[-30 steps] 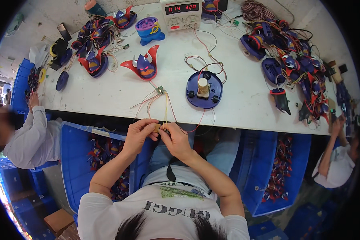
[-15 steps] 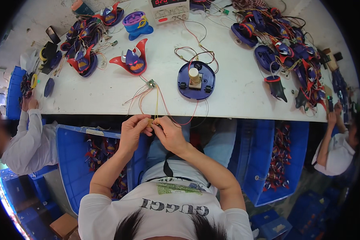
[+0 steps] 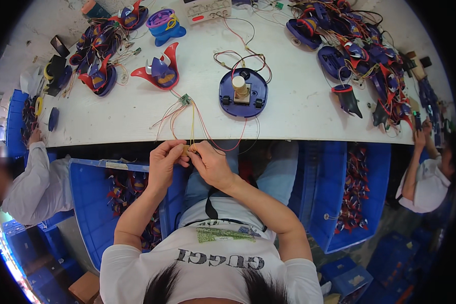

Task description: Assembling and testing small electronic motor units by connecting wires and using a testing fixture.

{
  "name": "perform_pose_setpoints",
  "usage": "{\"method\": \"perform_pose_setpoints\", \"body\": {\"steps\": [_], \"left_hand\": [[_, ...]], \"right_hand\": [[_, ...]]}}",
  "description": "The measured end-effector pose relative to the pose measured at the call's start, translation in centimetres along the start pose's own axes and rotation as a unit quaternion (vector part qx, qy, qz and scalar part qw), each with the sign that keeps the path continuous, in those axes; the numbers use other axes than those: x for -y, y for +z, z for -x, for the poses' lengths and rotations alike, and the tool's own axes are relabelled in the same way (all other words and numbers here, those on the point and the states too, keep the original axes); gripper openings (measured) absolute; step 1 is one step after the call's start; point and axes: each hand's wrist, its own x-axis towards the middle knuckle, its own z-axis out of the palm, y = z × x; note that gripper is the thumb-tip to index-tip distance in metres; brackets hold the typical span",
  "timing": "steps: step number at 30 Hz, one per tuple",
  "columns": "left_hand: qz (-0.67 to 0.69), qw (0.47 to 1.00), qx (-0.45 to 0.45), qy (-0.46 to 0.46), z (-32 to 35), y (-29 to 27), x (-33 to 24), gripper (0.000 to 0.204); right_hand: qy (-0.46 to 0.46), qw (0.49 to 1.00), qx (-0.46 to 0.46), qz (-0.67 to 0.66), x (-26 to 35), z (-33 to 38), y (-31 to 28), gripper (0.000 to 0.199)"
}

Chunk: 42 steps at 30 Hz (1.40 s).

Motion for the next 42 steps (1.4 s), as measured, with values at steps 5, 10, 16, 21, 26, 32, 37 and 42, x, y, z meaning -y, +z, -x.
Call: {"method": "perform_pose_setpoints", "body": {"steps": [5,10,16,21,26,32,37,42], "left_hand": [[-0.005,1.000,-0.004,0.004,0.0,0.1,0.1,0.019],[-0.006,1.000,-0.005,0.002,0.0,0.0,0.2,0.018],[-0.021,1.000,-0.012,0.007,-0.2,0.4,0.3,0.018],[-0.255,0.957,-0.018,0.137,0.7,0.0,-1.0,0.019],[-0.507,0.793,0.003,0.338,-1.3,0.8,-3.9,0.032],[-0.515,0.695,0.115,0.489,-11.3,7.7,-3.5,0.110],[-0.536,0.712,0.101,0.443,-13.3,9.9,-2.0,0.118],[-0.540,0.719,0.080,0.430,-13.0,9.5,-1.8,0.114]], "right_hand": [[0.005,1.000,0.001,0.004,-0.1,0.1,0.0,0.011],[0.002,1.000,-0.003,0.004,-0.4,0.2,0.2,0.010],[0.013,1.000,0.016,0.001,-0.9,0.4,0.0,0.014],[0.059,0.997,0.040,0.024,-1.7,1.7,-0.2,0.031],[0.061,0.975,0.083,0.199,0.6,2.6,-2.8,0.062],[0.096,0.982,0.140,0.081,6.2,-2.3,-14.0,0.047],[0.078,0.976,-0.043,0.197,3.3,-9.4,-12.7,0.042],[-0.032,0.954,-0.016,0.297,0.8,-10.3,-11.2,0.030]]}}
